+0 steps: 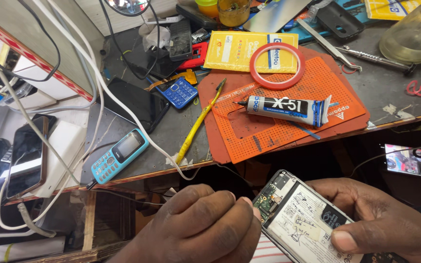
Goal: The person applies adhesive along the edges of a smartphone frame, then inserts a battery into the chassis and presses it into place. The work is performed on a cluttered workbench with various tools and phone parts visible.
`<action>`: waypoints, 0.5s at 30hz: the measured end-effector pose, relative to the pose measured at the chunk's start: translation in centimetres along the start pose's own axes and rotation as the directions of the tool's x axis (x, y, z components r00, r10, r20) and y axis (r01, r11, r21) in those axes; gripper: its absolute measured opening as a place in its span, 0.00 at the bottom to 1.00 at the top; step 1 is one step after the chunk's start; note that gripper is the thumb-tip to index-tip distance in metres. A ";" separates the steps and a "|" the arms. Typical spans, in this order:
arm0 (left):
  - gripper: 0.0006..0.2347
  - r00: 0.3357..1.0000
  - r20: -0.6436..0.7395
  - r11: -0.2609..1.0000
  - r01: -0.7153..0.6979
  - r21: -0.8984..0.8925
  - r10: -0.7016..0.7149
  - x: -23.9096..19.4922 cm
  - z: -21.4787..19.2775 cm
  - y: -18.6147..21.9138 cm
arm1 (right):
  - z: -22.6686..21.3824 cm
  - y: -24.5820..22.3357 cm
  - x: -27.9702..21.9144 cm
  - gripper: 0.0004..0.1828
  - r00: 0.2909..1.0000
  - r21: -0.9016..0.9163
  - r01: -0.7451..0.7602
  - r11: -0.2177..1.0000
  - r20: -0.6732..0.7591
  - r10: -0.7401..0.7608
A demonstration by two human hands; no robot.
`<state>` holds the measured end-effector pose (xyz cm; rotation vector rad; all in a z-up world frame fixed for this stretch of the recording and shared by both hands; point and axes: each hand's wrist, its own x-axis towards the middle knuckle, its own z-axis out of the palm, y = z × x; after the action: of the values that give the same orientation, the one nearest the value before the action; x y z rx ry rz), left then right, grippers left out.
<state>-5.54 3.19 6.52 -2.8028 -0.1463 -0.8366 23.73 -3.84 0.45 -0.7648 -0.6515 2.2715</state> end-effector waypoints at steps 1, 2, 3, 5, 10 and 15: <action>0.09 1.000 0.000 1.000 -0.014 -0.012 0.014 0.0 0.2 -0.2 | 0.1 0.0 0.0 0.49 1.000 0.025 0.006 1.000 0.005 -0.006; 0.09 1.000 0.002 1.000 -0.014 -0.022 0.014 -0.1 0.3 -0.3 | 0.1 0.1 0.0 0.49 1.000 0.022 0.011 1.000 0.008 -0.012; 0.09 1.000 0.003 0.999 -0.013 -0.031 0.013 -0.1 0.4 -0.4 | 0.1 0.1 -0.1 0.48 1.000 0.020 0.017 1.000 0.010 -0.017; 0.12 0.999 0.002 0.998 0.043 -0.056 -0.043 -0.3 0.9 -0.6 | -0.4 0.0 0.2 0.47 1.000 -0.044 0.023 0.999 0.012 -0.023; 0.23 0.861 -0.027 0.819 0.473 -0.325 -0.508 -0.4 3.6 0.0 | -0.9 0.5 0.3 0.40 0.958 -0.510 0.172 0.843 -0.111 -0.263; 0.24 0.407 0.437 -0.211 0.492 -0.845 -0.802 -0.3 5.9 2.6 | -1.6 1.6 0.8 0.35 0.929 -0.480 0.221 0.849 -0.161 -0.332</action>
<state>-2.27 2.04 1.04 -3.3212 -2.0376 -2.2218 23.61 -3.91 -1.92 -1.0672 -1.1212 1.7398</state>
